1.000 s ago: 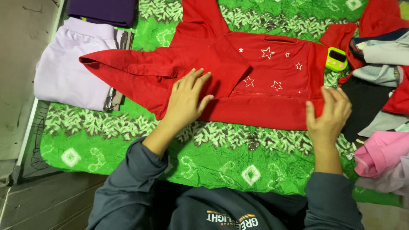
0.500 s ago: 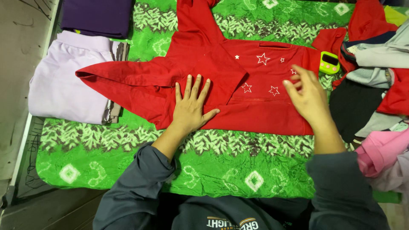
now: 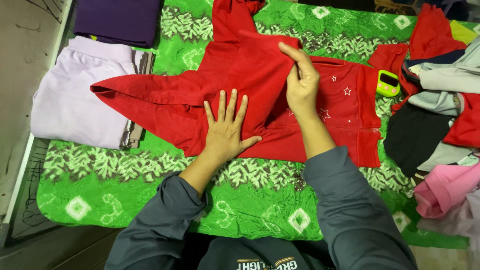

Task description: The person folds a red hoodie on a green patterned surface, then folds a light gray garment. The person smooths and aligns each item before folding it into a compact rectangle and placing it aside.

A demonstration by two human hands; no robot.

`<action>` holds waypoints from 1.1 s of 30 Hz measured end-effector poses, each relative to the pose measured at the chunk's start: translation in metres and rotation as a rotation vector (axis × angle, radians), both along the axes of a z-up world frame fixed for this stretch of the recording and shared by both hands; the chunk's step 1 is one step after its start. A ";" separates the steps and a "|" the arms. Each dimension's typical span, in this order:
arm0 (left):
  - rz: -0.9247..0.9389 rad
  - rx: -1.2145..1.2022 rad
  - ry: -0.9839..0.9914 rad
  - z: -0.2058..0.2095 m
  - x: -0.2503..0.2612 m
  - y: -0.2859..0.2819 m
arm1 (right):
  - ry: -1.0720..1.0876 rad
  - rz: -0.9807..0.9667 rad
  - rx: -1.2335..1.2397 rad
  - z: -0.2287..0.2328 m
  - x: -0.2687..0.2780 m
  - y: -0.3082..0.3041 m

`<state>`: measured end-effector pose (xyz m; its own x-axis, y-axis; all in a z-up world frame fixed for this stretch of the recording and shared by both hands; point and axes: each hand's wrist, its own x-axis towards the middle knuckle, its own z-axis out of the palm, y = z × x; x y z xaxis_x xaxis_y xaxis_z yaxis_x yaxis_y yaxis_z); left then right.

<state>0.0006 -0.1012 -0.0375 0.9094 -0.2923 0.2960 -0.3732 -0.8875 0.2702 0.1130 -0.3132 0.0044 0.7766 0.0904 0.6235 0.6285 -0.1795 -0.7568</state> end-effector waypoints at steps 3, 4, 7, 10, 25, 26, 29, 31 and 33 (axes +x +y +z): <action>0.053 -0.003 0.031 -0.001 0.001 0.000 | -0.020 -0.031 -0.243 0.017 -0.001 0.000; 0.074 0.020 0.071 -0.001 0.003 -0.001 | 0.044 0.043 -0.208 0.023 0.004 -0.003; 0.115 0.069 0.146 -0.003 0.004 -0.003 | 0.200 -0.052 -0.311 0.033 0.000 -0.013; 0.123 0.081 0.130 -0.005 0.004 -0.004 | 0.367 -0.110 -0.501 0.035 -0.026 -0.016; -0.326 0.102 -0.043 0.034 0.009 -0.022 | -0.125 0.005 -0.833 -0.030 -0.101 -0.028; -0.383 0.039 -0.037 0.035 0.015 -0.026 | -0.149 -0.006 -0.840 -0.031 -0.101 -0.030; -0.435 -0.155 0.022 0.031 0.026 -0.031 | -0.080 0.006 -0.794 -0.030 -0.099 -0.030; -0.444 -0.234 0.069 0.024 0.030 -0.031 | -0.024 0.040 -0.706 -0.028 -0.098 -0.030; -0.467 -0.263 0.114 0.015 0.030 -0.031 | 0.017 0.060 -0.673 -0.026 -0.096 -0.031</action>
